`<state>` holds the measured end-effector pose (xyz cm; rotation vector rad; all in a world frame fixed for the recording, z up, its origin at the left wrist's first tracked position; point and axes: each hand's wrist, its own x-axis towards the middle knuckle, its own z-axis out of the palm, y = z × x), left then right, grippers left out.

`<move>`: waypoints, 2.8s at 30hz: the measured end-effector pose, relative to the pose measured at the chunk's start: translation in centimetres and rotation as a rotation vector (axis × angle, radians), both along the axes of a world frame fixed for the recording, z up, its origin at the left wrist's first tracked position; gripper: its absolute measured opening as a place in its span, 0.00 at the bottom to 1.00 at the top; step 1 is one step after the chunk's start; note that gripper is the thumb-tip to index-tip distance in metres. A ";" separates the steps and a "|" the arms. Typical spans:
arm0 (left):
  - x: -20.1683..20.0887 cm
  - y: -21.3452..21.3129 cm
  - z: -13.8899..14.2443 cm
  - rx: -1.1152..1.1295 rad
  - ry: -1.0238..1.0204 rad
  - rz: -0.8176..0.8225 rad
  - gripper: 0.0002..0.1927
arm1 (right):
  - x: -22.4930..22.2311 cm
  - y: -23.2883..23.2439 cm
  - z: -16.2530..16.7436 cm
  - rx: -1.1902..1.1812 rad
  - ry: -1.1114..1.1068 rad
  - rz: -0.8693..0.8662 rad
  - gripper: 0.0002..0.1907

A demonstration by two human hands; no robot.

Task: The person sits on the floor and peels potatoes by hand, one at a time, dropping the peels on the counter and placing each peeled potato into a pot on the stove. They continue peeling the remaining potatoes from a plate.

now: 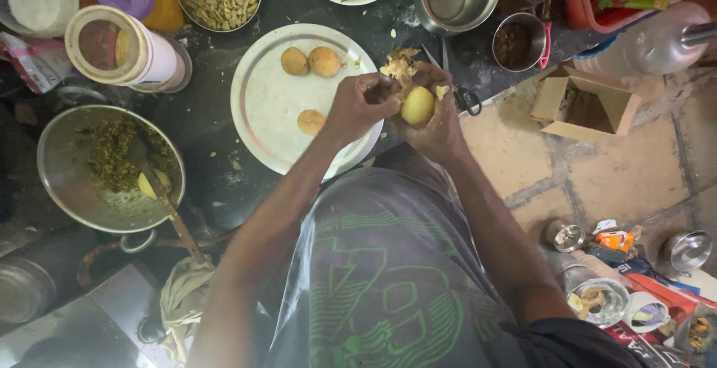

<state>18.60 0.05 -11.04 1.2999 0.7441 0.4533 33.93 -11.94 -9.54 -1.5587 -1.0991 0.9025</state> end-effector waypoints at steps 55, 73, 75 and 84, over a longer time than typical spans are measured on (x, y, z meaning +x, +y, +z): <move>0.6 -2.1 2.9 0.080 0.030 0.139 0.09 | -0.5 -0.1 -0.5 0.168 1.214 -0.189 0.25; -0.3 -0.5 4.3 0.293 0.014 0.024 0.11 | 1.5 -0.9 0.2 -0.187 0.603 0.075 0.32; -0.2 -0.6 4.2 0.308 -0.009 0.038 0.11 | 1.6 -1.3 -0.5 -0.167 0.650 0.062 0.30; 0.8 0.9 2.2 0.512 0.140 0.026 0.12 | 2.1 -2.0 -2.7 -0.135 0.684 -0.092 0.22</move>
